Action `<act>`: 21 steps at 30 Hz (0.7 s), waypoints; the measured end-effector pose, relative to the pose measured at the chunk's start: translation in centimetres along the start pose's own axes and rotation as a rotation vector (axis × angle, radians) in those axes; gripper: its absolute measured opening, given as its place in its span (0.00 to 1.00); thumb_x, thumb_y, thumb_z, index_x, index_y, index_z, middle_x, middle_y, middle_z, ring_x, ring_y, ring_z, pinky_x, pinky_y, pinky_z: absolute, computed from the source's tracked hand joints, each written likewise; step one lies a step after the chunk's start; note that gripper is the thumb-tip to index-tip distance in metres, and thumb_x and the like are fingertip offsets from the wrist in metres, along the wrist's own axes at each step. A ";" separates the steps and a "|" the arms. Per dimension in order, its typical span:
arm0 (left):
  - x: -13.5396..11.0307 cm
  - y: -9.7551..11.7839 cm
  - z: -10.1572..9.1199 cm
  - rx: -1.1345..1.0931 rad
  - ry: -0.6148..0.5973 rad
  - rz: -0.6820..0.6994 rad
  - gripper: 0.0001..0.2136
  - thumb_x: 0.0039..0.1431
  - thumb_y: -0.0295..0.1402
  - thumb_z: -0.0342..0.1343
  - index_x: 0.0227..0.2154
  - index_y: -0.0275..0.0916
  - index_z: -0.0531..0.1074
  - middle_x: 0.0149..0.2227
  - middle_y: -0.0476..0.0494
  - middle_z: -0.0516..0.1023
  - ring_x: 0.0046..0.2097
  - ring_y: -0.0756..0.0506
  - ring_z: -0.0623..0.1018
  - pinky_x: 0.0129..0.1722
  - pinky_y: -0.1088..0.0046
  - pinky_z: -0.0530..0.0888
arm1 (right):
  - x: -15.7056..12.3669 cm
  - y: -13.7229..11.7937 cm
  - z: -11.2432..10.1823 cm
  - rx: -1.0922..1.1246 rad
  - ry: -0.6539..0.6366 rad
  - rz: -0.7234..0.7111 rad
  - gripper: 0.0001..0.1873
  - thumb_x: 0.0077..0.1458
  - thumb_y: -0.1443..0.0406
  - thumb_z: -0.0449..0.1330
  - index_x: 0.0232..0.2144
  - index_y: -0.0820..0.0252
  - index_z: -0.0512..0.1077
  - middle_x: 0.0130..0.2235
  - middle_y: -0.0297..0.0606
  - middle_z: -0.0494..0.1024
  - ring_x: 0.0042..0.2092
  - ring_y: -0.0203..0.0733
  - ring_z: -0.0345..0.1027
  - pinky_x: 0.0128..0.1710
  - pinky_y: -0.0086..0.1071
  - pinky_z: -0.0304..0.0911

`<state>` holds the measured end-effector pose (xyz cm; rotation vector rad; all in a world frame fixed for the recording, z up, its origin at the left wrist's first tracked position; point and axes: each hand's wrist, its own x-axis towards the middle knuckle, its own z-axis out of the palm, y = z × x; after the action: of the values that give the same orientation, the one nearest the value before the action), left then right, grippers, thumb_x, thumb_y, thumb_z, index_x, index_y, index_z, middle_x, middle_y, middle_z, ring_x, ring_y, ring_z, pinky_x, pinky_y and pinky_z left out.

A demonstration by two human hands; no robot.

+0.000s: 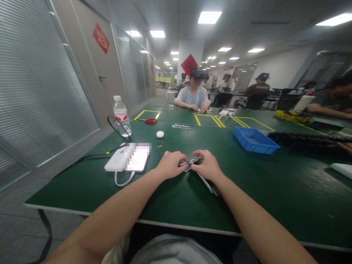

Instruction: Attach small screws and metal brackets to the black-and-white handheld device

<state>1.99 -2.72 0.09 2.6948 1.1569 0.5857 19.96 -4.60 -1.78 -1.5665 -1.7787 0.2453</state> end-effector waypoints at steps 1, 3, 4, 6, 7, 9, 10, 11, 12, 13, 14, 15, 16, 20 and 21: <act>0.0 0.0 0.0 -0.009 0.007 -0.002 0.08 0.55 0.37 0.53 0.36 0.42 0.71 0.35 0.50 0.75 0.40 0.47 0.73 0.40 0.69 0.62 | 0.0 0.0 0.0 0.001 -0.005 0.005 0.20 0.34 0.66 0.61 0.36 0.60 0.74 0.36 0.38 0.71 0.38 0.41 0.67 0.41 0.34 0.63; -0.1 0.1 -0.1 -0.018 0.011 0.000 0.07 0.55 0.36 0.53 0.36 0.41 0.71 0.34 0.51 0.75 0.40 0.47 0.73 0.40 0.69 0.62 | 0.0 -0.1 -0.1 0.007 -0.012 0.011 0.20 0.34 0.66 0.61 0.36 0.61 0.74 0.36 0.39 0.71 0.38 0.41 0.67 0.41 0.34 0.63; -0.1 0.1 -0.1 -0.017 0.009 0.004 0.07 0.55 0.36 0.53 0.35 0.41 0.71 0.34 0.51 0.75 0.40 0.47 0.73 0.40 0.69 0.62 | 0.0 -0.1 -0.1 0.012 -0.014 0.012 0.21 0.34 0.66 0.61 0.36 0.62 0.74 0.36 0.39 0.71 0.38 0.41 0.67 0.41 0.34 0.63; -0.1 0.2 -0.1 -0.008 0.001 0.009 0.06 0.56 0.36 0.53 0.34 0.41 0.71 0.34 0.50 0.74 0.40 0.47 0.73 0.41 0.69 0.62 | 0.0 -0.1 -0.1 0.017 -0.016 0.012 0.21 0.34 0.66 0.61 0.36 0.62 0.74 0.36 0.39 0.71 0.38 0.41 0.67 0.42 0.34 0.63; -0.1 0.2 -0.1 -0.003 -0.003 0.010 0.06 0.56 0.35 0.53 0.34 0.41 0.71 0.35 0.50 0.74 0.40 0.47 0.73 0.41 0.69 0.62 | 0.0 -0.1 -0.1 0.018 -0.016 0.012 0.21 0.34 0.66 0.61 0.37 0.61 0.74 0.36 0.39 0.71 0.38 0.41 0.67 0.42 0.34 0.63; 0.0 0.2 -0.1 0.002 -0.007 0.006 0.06 0.56 0.35 0.52 0.33 0.41 0.72 0.35 0.49 0.74 0.40 0.47 0.73 0.41 0.69 0.63 | 0.0 -0.1 -0.1 0.015 -0.015 0.012 0.21 0.34 0.66 0.61 0.37 0.61 0.74 0.36 0.39 0.71 0.38 0.41 0.67 0.41 0.34 0.63; 0.0 0.2 -0.1 0.002 -0.009 0.002 0.06 0.56 0.35 0.52 0.33 0.41 0.72 0.35 0.49 0.74 0.40 0.47 0.73 0.41 0.69 0.63 | 0.0 -0.2 -0.1 0.012 -0.013 0.010 0.21 0.34 0.66 0.61 0.37 0.61 0.74 0.36 0.39 0.71 0.38 0.41 0.67 0.41 0.34 0.63; 0.0 0.2 -0.1 0.002 -0.012 -0.001 0.06 0.57 0.35 0.52 0.33 0.41 0.72 0.35 0.49 0.74 0.40 0.47 0.73 0.42 0.69 0.63 | -0.1 -0.2 -0.1 0.011 -0.010 0.008 0.21 0.34 0.66 0.61 0.37 0.61 0.74 0.36 0.39 0.71 0.38 0.41 0.67 0.41 0.34 0.63; 0.1 0.2 -0.1 0.002 -0.016 -0.003 0.07 0.57 0.35 0.51 0.33 0.41 0.72 0.35 0.50 0.74 0.40 0.47 0.73 0.42 0.69 0.63 | -0.1 -0.2 -0.2 0.010 -0.009 0.006 0.20 0.34 0.66 0.61 0.37 0.61 0.74 0.36 0.39 0.71 0.38 0.41 0.67 0.41 0.34 0.63; 0.1 0.2 -0.1 0.002 -0.021 -0.005 0.07 0.57 0.35 0.51 0.32 0.41 0.73 0.35 0.50 0.74 0.39 0.47 0.73 0.42 0.69 0.63 | -0.1 -0.2 -0.2 0.009 -0.008 0.005 0.20 0.34 0.66 0.61 0.36 0.61 0.74 0.36 0.39 0.71 0.38 0.41 0.67 0.41 0.34 0.63; 0.1 0.2 -0.1 0.003 -0.025 -0.005 0.07 0.58 0.36 0.51 0.32 0.41 0.73 0.34 0.50 0.74 0.39 0.47 0.73 0.42 0.69 0.63 | -0.1 -0.2 -0.2 0.009 -0.009 0.005 0.20 0.34 0.66 0.61 0.36 0.61 0.74 0.36 0.38 0.71 0.38 0.41 0.67 0.41 0.34 0.63; 0.1 0.2 -0.1 0.004 -0.028 -0.004 0.08 0.57 0.36 0.51 0.32 0.41 0.73 0.34 0.49 0.75 0.39 0.47 0.73 0.42 0.68 0.63 | -0.1 -0.2 -0.2 0.009 -0.009 0.005 0.20 0.34 0.66 0.61 0.36 0.61 0.74 0.36 0.38 0.71 0.38 0.40 0.67 0.41 0.34 0.63; 0.1 0.2 -0.1 0.006 -0.030 -0.002 0.08 0.57 0.37 0.51 0.32 0.41 0.73 0.35 0.49 0.75 0.40 0.47 0.73 0.42 0.68 0.63 | -0.1 -0.2 -0.2 0.009 -0.010 0.004 0.20 0.34 0.67 0.61 0.36 0.60 0.74 0.36 0.38 0.71 0.38 0.40 0.67 0.41 0.34 0.63; 0.0 0.1 -0.1 0.015 -0.035 -0.001 0.09 0.54 0.40 0.55 0.34 0.41 0.73 0.36 0.49 0.75 0.41 0.46 0.73 0.42 0.69 0.63 | -0.1 -0.2 -0.1 0.013 -0.015 0.009 0.20 0.34 0.67 0.61 0.36 0.60 0.74 0.36 0.38 0.71 0.38 0.40 0.67 0.41 0.34 0.63; 0.0 0.1 -0.1 0.017 -0.037 -0.003 0.09 0.53 0.40 0.55 0.33 0.41 0.73 0.36 0.49 0.75 0.41 0.46 0.73 0.42 0.69 0.63 | 0.0 -0.2 -0.1 0.012 -0.016 0.013 0.20 0.34 0.67 0.61 0.36 0.61 0.74 0.36 0.38 0.71 0.38 0.40 0.67 0.41 0.34 0.63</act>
<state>2.02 -2.76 0.17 2.7060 1.1616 0.5258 19.92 -4.72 -1.62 -1.5724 -1.7763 0.2752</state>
